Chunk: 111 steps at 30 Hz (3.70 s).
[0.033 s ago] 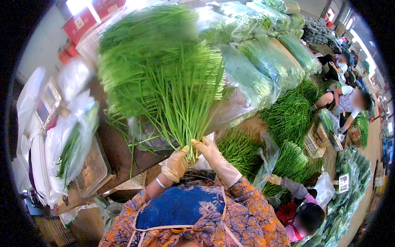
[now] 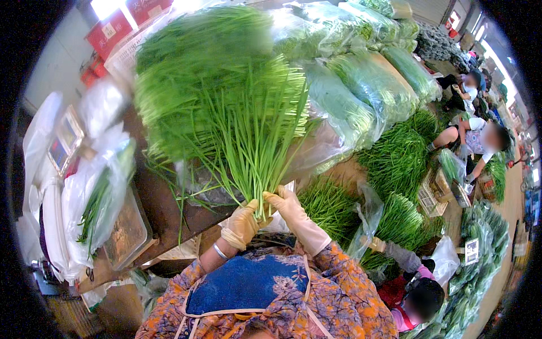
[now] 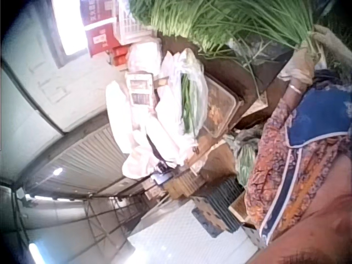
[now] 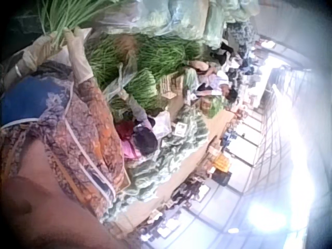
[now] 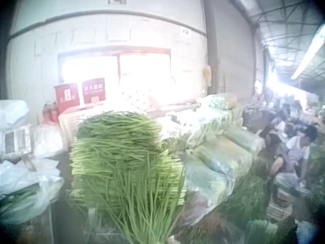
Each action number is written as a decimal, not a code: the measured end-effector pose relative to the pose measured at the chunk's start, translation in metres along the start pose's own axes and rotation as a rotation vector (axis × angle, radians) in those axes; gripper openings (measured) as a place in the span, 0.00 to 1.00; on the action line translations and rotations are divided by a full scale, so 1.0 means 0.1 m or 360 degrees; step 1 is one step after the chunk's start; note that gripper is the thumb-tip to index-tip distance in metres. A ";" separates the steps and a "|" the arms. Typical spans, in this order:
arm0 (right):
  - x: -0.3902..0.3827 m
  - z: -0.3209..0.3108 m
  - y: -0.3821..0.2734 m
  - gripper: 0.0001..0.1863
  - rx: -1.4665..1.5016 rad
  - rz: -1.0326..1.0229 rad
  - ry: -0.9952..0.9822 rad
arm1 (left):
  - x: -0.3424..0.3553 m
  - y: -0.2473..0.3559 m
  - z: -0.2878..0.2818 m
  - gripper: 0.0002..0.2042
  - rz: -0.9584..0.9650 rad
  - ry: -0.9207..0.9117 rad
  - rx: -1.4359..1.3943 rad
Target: The person gathers bunches of green onions from a large pile on a table, aligns them by hand, and places them into clear plastic bags. The person then ties the bags and sets them aside while other workers in the background perform similar tasks.
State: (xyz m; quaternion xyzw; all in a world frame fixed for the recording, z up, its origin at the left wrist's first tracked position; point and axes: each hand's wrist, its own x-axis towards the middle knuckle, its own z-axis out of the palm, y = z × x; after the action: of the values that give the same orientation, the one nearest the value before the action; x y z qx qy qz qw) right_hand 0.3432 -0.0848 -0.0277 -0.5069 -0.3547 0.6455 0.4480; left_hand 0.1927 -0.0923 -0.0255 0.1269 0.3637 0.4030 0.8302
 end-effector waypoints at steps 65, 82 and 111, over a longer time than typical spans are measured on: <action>-0.21 0.03 -0.29 0.26 -0.1296 0.0143 -0.0673 | -0.26 1.40 -1.08 0.16 0.0270 0.0798 0.1780; 0.07 1.21 0.26 0.22 0.0288 0.0310 -0.0062 | -0.71 0.85 -0.51 0.30 0.0226 0.0323 0.2421; 0.04 0.94 0.18 0.20 0.1380 0.0263 0.0259 | -0.60 0.70 -0.45 0.12 -0.0463 -0.0187 0.0342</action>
State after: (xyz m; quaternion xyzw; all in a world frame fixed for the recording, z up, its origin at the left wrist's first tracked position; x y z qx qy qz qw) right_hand 0.2473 -0.0874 -0.0234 -0.3481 0.0267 0.7261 0.5924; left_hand 0.0963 -0.0970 0.0085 0.1841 0.3702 0.2294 0.8812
